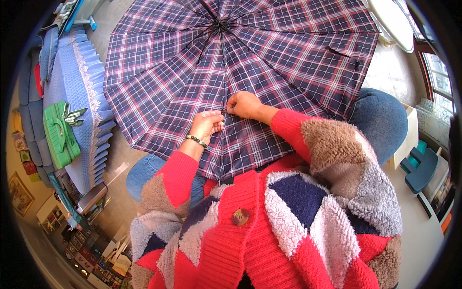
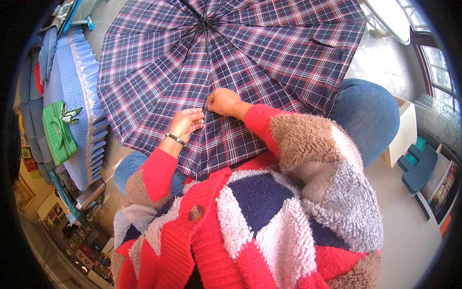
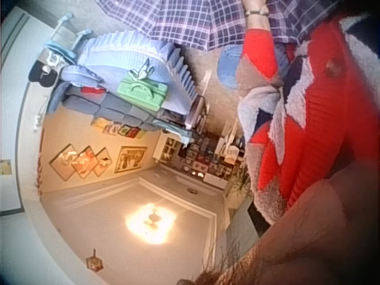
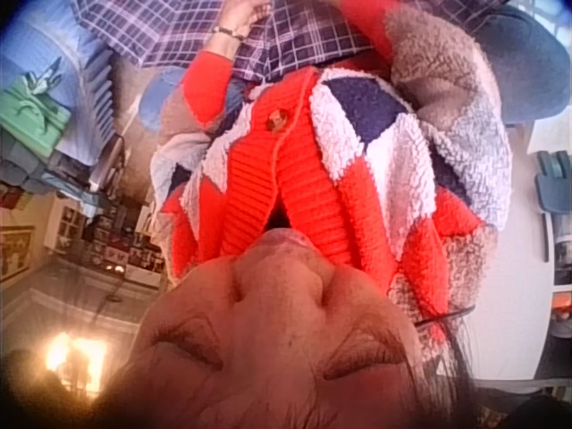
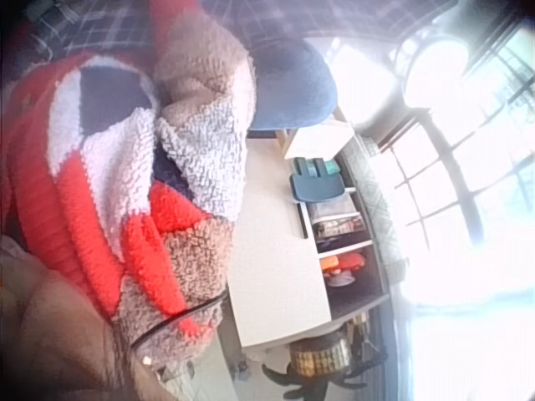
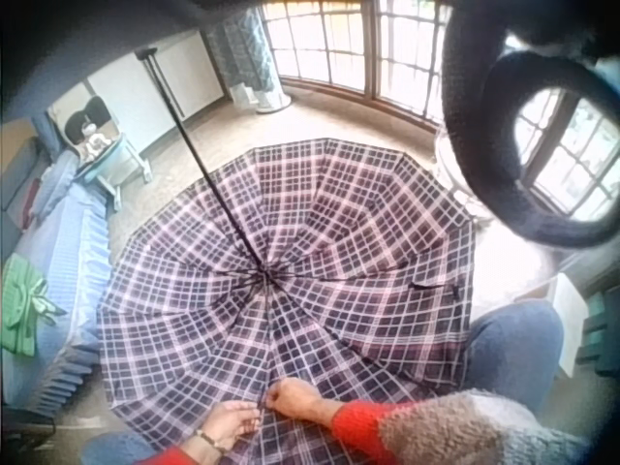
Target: The person sits on the floor and repeatedly threads a thin cord through small eyelets along the edge of an open plaid umbrella. They pull the cord tight and continue stitching around the canopy, working on multiple sections of the umbrella's perimeter.
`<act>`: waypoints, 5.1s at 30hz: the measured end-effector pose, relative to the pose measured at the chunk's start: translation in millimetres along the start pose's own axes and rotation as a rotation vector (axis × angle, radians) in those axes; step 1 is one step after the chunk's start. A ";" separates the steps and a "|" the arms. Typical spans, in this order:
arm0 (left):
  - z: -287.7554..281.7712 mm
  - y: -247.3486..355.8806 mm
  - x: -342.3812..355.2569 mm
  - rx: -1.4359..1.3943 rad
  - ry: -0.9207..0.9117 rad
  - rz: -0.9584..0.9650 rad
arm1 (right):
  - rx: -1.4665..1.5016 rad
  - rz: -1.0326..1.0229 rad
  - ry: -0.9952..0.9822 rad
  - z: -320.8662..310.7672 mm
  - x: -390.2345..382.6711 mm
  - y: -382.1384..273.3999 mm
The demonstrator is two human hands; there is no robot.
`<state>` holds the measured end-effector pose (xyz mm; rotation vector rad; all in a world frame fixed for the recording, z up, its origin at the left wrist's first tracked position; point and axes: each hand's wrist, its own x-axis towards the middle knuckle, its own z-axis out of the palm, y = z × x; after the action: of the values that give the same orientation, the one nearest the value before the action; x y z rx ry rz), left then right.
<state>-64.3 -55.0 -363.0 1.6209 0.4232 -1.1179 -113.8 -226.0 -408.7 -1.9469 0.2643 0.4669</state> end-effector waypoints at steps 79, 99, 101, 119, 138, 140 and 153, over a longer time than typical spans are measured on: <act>3.0 -5.1 -24.4 -0.107 0.068 0.067 | -0.660 -0.327 0.111 1.4 -0.9 -44.3; 8.2 -13.2 -29.3 -0.231 0.074 0.121 | -0.899 -0.387 -0.077 17.6 31.2 -57.1; 8.3 -14.0 -29.8 -0.233 0.062 0.124 | -0.924 -0.498 -0.015 19.9 30.5 -51.6; 9.9 -12.1 -31.0 -0.219 0.057 0.070 | -1.043 -0.387 -0.268 -1.6 35.4 -67.8; 6.9 -4.6 -34.7 -0.230 0.032 0.013 | -1.066 -0.187 -0.405 8.1 40.0 -89.8; 5.6 -5.0 -34.1 -0.253 0.010 0.010 | -1.072 -0.175 -0.440 9.8 40.3 -94.6; 7.0 3.5 -40.3 -0.263 0.035 -0.014 | -0.836 -0.192 -0.199 -4.9 64.7 -79.5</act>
<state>-84.9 -52.0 -327.6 1.4092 0.5802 -1.0003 -23.6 -196.2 -369.7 -2.6709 -0.2993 0.7090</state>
